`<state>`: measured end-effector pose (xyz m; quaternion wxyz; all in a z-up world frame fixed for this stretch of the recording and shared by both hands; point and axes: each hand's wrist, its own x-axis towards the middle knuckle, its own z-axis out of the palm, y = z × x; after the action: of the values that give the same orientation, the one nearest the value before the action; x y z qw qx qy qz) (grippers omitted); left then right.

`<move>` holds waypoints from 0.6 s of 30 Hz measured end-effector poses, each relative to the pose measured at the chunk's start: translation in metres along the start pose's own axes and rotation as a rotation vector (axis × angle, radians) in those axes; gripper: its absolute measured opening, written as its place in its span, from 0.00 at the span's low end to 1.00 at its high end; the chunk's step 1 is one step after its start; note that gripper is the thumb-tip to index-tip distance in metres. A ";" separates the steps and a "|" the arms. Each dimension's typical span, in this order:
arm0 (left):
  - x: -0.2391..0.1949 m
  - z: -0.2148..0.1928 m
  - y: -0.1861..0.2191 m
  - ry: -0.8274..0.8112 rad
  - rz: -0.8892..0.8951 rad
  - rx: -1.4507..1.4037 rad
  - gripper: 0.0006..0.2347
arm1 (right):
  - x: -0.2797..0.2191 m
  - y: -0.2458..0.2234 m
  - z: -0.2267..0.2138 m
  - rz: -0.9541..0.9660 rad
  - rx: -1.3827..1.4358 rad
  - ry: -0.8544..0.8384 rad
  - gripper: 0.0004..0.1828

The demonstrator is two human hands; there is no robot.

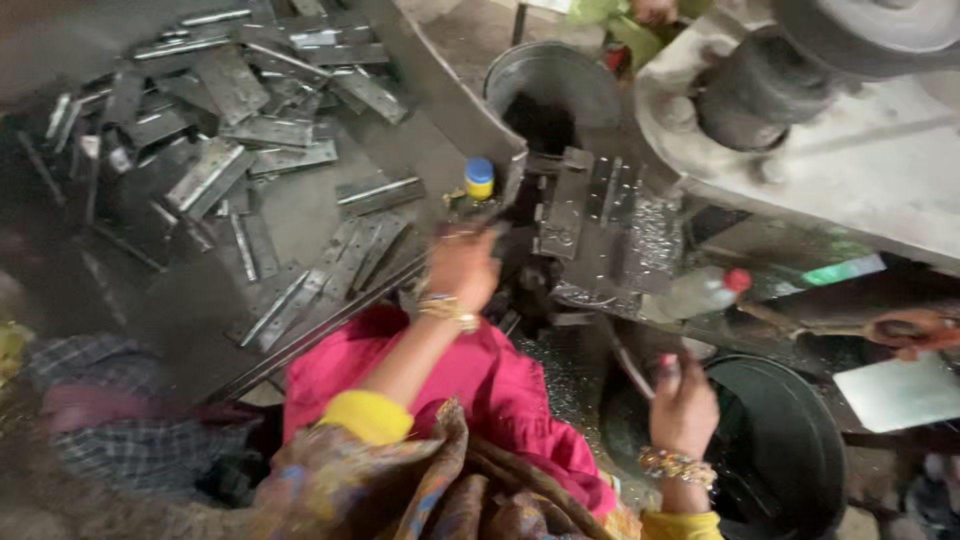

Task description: The person operates a stamping press to process metal hinge plates, picking up plates from a tray, positioning them in the press, and removing them after each stroke.

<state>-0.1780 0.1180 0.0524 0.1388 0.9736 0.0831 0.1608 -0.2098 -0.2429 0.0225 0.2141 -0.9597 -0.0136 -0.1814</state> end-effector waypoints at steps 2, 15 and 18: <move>-0.019 -0.023 -0.057 -0.032 -0.242 0.081 0.22 | 0.018 -0.018 -0.018 -0.026 0.027 0.034 0.19; -0.045 0.012 -0.219 -0.257 -0.279 0.177 0.20 | 0.061 -0.071 -0.049 -0.005 -0.192 -0.080 0.22; -0.055 0.026 -0.242 -0.179 -0.293 0.124 0.16 | 0.061 -0.073 -0.045 -0.001 -0.203 -0.081 0.21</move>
<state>-0.2488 0.3300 -0.0592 0.1071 0.9682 0.2211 0.0464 -0.1759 -0.1990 0.1119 0.1153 -0.9830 -0.0041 -0.1429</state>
